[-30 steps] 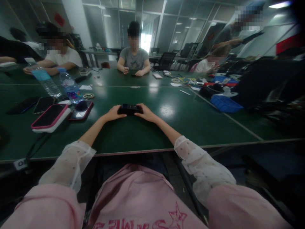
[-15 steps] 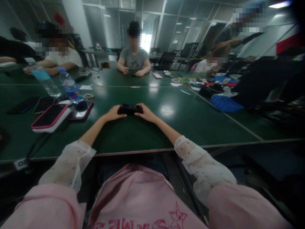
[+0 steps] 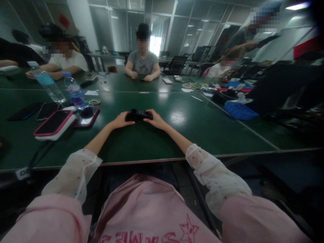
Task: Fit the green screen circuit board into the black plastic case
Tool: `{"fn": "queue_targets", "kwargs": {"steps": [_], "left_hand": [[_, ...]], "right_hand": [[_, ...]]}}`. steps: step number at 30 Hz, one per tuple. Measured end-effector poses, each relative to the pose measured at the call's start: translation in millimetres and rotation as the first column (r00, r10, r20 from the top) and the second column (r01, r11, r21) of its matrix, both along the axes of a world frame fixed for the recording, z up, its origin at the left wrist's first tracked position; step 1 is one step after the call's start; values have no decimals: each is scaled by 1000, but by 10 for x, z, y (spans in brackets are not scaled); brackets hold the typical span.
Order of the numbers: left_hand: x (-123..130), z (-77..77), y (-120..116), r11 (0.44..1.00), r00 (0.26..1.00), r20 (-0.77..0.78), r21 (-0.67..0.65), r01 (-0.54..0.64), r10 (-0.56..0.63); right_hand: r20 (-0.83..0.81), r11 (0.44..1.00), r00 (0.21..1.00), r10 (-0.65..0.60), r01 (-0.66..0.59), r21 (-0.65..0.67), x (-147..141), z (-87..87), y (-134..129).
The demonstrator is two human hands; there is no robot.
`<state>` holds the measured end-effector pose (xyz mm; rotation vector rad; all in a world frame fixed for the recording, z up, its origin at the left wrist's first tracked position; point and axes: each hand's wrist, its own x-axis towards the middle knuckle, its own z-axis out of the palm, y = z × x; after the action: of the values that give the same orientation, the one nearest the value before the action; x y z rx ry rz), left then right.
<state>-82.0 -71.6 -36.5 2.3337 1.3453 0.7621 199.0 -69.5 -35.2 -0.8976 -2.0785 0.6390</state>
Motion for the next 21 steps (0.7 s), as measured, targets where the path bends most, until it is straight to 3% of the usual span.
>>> {"fn": "queue_targets", "kwargs": {"steps": [21], "left_hand": [[-13, -29, 23, 1000, 1000, -7, 9, 5, -5]], "right_hand": [[-11, 998, 1000, 9, -8, 68, 6, 40, -9]]}}
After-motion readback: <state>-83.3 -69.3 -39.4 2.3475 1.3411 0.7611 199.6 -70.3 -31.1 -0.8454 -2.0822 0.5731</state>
